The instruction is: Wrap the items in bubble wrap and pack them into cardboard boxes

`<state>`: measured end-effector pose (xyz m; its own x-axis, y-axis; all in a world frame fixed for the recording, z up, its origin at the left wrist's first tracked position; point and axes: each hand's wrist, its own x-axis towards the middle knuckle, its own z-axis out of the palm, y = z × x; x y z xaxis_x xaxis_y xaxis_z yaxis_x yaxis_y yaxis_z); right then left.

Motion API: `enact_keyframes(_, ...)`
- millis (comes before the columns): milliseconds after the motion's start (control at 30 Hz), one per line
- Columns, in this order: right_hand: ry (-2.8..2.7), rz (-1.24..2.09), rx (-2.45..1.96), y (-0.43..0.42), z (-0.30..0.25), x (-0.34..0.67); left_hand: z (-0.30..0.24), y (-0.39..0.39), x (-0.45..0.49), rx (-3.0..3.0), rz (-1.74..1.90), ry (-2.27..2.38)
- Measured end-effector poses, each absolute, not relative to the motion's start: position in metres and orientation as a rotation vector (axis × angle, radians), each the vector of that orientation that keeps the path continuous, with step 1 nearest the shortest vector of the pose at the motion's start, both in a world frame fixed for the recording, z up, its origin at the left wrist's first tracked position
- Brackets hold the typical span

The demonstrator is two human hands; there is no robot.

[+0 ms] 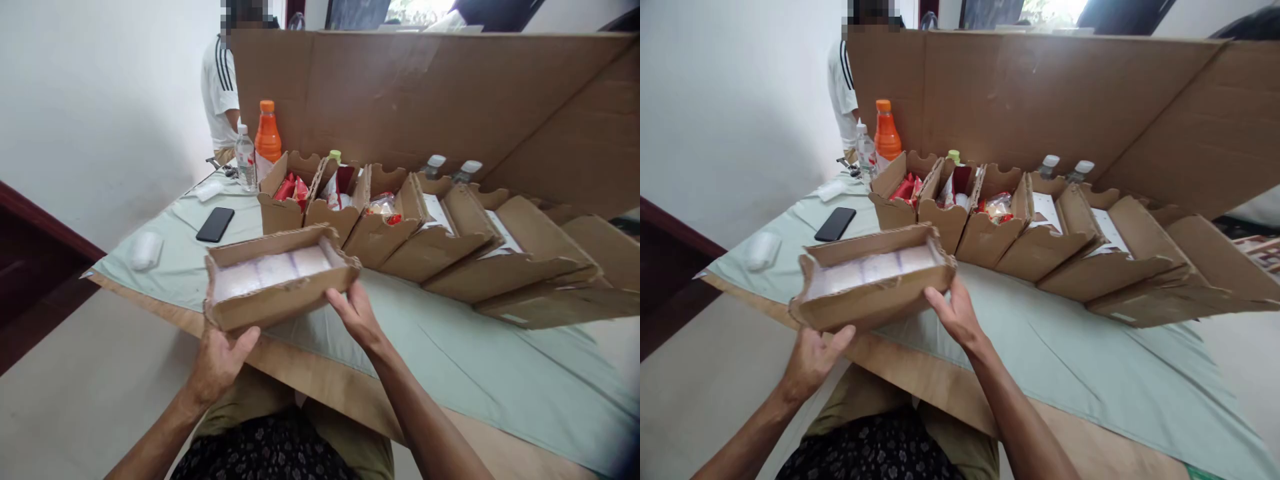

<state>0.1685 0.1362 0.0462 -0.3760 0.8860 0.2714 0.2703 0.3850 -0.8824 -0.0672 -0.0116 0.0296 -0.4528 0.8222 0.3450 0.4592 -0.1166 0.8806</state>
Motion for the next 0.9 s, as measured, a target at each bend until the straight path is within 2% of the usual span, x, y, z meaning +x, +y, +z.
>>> enact_keyframes(100,-1.975,1.148,-0.772,0.173,0.060,0.107,0.029,-0.024,-0.089,1.366,1.646,1.979)
enact_keyframes(267,-2.016,1.182,-0.674,0.200,0.058,0.055,0.017,-0.023,-0.114,1.262,1.800,2.124)
enact_keyframes(433,-1.930,1.212,-0.723,0.195,0.022,0.053,0.005,-0.009,-0.127,1.207,1.842,1.972)
enact_keyframes(633,-1.887,1.223,-0.809,0.183,-0.020,0.051,0.010,0.001,-0.129,1.230,2.069,2.078)
enact_keyframes(900,-1.882,1.228,-0.842,0.184,-0.030,0.056,0.020,0.056,-0.156,1.019,2.144,2.155)
